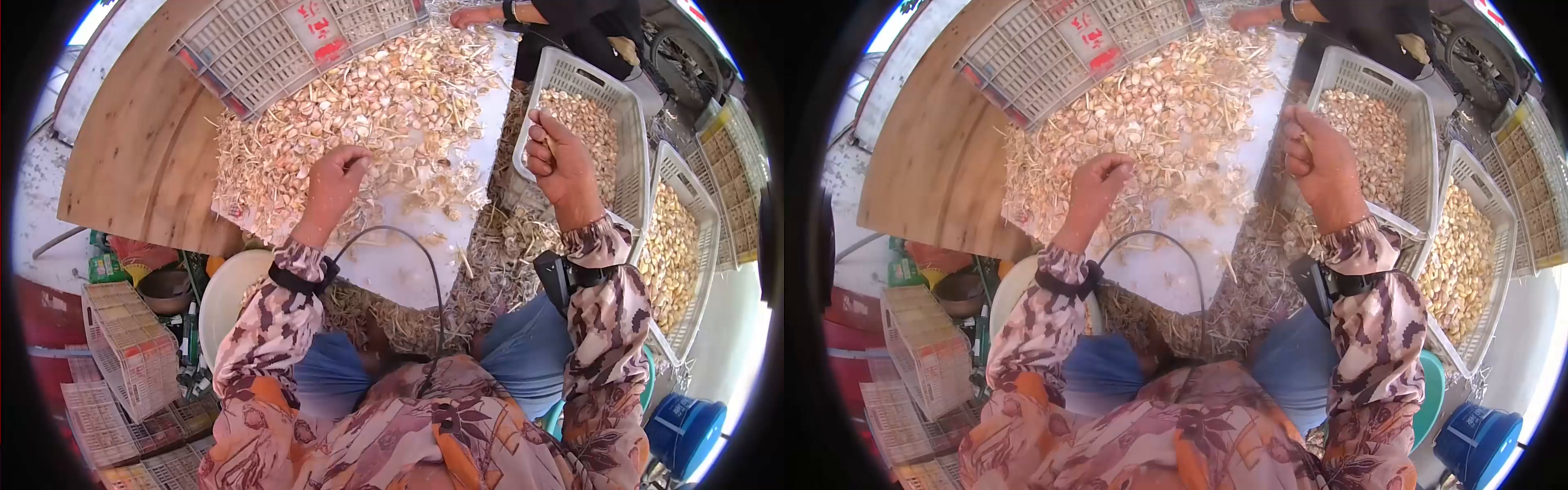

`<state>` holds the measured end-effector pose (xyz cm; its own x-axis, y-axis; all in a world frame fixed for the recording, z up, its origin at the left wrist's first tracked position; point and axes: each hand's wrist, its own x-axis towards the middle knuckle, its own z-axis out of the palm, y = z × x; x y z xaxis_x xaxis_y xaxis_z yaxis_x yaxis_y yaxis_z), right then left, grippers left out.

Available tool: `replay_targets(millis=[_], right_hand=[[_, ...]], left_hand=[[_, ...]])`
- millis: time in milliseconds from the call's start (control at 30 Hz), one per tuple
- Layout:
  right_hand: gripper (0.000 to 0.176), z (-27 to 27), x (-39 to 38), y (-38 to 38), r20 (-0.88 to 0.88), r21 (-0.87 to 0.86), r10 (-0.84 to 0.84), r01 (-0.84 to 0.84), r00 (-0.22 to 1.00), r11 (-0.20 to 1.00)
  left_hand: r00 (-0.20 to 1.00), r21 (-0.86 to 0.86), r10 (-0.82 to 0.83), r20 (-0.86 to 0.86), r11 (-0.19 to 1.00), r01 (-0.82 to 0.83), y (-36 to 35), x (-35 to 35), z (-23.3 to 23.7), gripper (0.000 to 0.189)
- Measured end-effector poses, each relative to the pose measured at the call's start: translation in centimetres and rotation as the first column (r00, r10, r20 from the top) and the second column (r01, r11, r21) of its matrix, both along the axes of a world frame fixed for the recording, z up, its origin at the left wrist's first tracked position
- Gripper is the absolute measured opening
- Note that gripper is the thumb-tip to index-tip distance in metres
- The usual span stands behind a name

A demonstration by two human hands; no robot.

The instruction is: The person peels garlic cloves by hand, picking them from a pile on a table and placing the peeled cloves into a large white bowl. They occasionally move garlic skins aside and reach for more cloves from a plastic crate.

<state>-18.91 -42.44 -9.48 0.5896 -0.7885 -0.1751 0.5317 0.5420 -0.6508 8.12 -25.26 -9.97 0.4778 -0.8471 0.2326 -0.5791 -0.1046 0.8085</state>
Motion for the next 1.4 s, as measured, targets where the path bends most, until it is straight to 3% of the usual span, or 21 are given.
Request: replay_targets(millis=[33, 133, 200, 233, 333, 467, 533, 767, 833, 967, 1033, 1067, 1133, 1167, 1233, 1267, 1300, 1400], right_hand=[[0.016, -0.1, 0.3, -0.4, -0.017, 0.015, -0.019, 0.019, 1.000, 1.000], [0.018, -0.2, 2.7, -1.1, -0.012, 0.021, 0.023, -0.022, 1.000, 1.000], [0.020, -0.4, 4.7, -1.1, -0.042, 0.003, 0.056, -0.056, 0.998, 0.998], [0.020, -0.4, 4.6, -0.6, -0.039, -0.004, 0.051, -0.051, 0.998, 0.999], [0.019, -1.0, 5.8, -0.8, -0.095, 0.006, 0.103, -0.103, 0.990, 0.995], [0.018, -2.0, 7.9, -1.9, -0.130, 0.012, 0.092, -0.092, 0.987, 0.996], [0.017, -2.7, 8.8, -2.5, -0.148, 0.017, 0.092, -0.090, 0.985, 0.996], [0.016, -3.0, 9.9, -2.1, -0.173, 0.030, 0.122, -0.119, 0.977, 0.992], [0.016, -3.0, 9.9, -1.9, -0.171, 0.023, 0.120, -0.118, 0.978, 0.993], [0.015, -2.0, 9.6, -1.5, -0.182, 0.026, 0.101, -0.098, 0.978, 0.995], [0.015, -1.9, 9.6, -1.1, -0.224, -0.002, 0.091, -0.093, 0.970, 0.996], [0.014, -2.0, 9.7, -0.8, -0.329, -0.107, 0.087, -0.129, 0.940, 0.986], [0.023, -2.4, 10.5, -0.2, -0.596, -0.334, -0.002, -0.245, 0.803, 0.910], [0.023, -2.8, 11.3, 0.4, -0.598, -0.333, -0.001, -0.248, 0.801, 0.910], [0.031, -3.9, 12.4, 2.0, -0.515, -0.761, -0.303, -0.265, 0.802, 0.592], [0.031, -4.9, 12.9, 2.2, -0.442, -0.844, -0.306, -0.275, 0.843, 0.461], [0.031, -4.8, 13.0, 2.5, -0.440, -0.845, -0.305, -0.275, 0.844, 0.458], [0.021, -4.3, 12.1, 3.9, -0.420, -0.902, -0.463, -0.415, 0.781, 0.119]], left_hand=[[0.976, 0.009, 0.088, 0.197, 0.996, -0.092, -1.3, 3.4, -0.9, 0.013], [0.945, -0.003, 0.081, 0.318, 0.996, -0.084, -6.4, 9.1, -2.2, 0.012], [0.857, -0.024, -0.044, 0.514, 0.998, 0.065, -10.2, 9.7, -3.1, 0.013], [0.855, -0.030, -0.044, 0.516, 0.997, 0.069, -11.4, 9.6, -3.8, 0.013], [0.577, 0.260, -0.294, 0.762, 0.955, 0.144, -13.6, 8.5, -6.0, 0.013], [0.547, 0.339, -0.334, 0.768, 0.936, 0.095, -13.1, 8.9, -6.5, 0.012], [0.712, 0.156, -0.208, 0.670, 0.978, 0.139, -11.9, 9.1, -5.7, 0.011], [0.722, 0.045, -0.216, 0.657, 0.968, 0.248, -12.3, 8.7, -5.7, 0.011], [0.508, 0.380, -0.361, 0.782, 0.922, 0.071, -14.1, 8.4, -6.5, 0.013], [0.485, 0.411, -0.402, 0.777, 0.907, 0.093, -14.0, 7.2, -5.6, 0.015], [0.669, 0.159, -0.249, 0.700, 0.968, 0.193, -12.8, 7.0, -5.5, 0.014], [0.668, 0.157, -0.243, 0.703, 0.970, 0.188, -12.2, 6.8, -5.5, 0.014], [0.867, -0.018, -0.173, 0.467, 0.978, 0.206, -10.3, 4.9, -3.8, 0.019], [0.868, -0.018, -0.172, 0.465, 0.979, 0.204, -9.3, 3.7, -2.9, 0.019], [0.918, -0.046, -0.139, 0.370, 0.985, 0.168, -7.2, 0.7, -1.3, 0.021], [0.926, -0.117, -0.104, 0.364, 0.981, 0.156, -6.7, -0.2, -1.6, 0.019], [0.926, -0.120, -0.100, 0.365, 0.981, 0.153, -5.9, -0.7, -1.4, 0.019], [0.979, 0.093, -0.124, 0.164, 0.990, 0.110, -3.8, -1.7, -0.5, 0.016]])
